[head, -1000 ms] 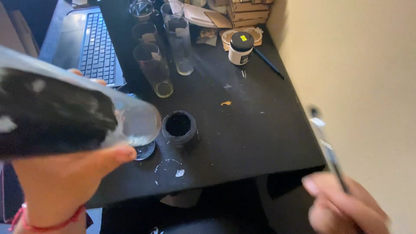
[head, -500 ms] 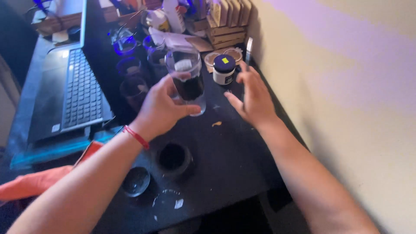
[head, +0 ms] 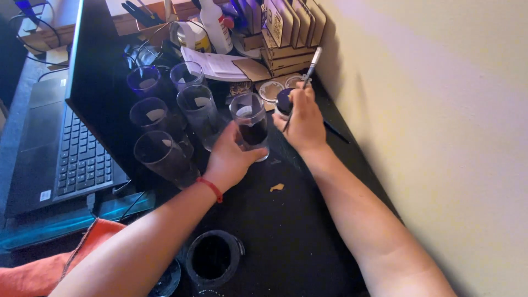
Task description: The person is painting small wooden ornaments with white paint and then applying black paint to a glass cylinder.
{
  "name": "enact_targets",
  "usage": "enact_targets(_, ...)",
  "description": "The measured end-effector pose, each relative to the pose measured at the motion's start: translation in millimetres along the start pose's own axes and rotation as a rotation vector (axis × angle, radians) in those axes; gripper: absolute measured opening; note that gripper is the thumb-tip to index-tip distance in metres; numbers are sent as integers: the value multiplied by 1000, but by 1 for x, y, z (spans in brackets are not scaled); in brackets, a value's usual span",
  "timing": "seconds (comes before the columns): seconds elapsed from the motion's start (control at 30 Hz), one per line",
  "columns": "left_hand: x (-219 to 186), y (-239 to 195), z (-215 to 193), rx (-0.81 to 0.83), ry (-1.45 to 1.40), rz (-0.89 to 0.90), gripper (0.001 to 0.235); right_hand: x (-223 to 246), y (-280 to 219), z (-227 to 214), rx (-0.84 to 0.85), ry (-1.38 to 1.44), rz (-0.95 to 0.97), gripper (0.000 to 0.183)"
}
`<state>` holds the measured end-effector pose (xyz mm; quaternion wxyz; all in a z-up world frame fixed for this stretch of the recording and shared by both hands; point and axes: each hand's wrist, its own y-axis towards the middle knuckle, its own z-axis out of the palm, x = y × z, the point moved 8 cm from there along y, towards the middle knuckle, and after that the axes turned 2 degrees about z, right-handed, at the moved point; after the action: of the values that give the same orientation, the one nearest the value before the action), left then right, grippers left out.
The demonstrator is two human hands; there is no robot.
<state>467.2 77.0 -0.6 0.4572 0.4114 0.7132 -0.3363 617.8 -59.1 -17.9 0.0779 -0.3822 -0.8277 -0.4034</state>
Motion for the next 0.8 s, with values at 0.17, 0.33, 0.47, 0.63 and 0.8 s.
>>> enact_targets(0.17,-10,25,15,-60,21,114,77,-24,-1,-28,-42,-98,-56,61)
enact_targets(0.33,-15,46,13,-175,115,295,77,-25,-8,-50,-1,-114,-31,61)
enact_targets(0.47,-42,45,13,-186,68,322,81,-11,-11,-58,-55,-239,-106,57)
enact_targets(0.63,-42,49,9,-238,70,284,83,-21,-13,-48,-110,-250,-208,48)
enact_targets(0.8,-29,66,19,-222,42,340,87,-8,-19,-48,-143,-225,-377,32)
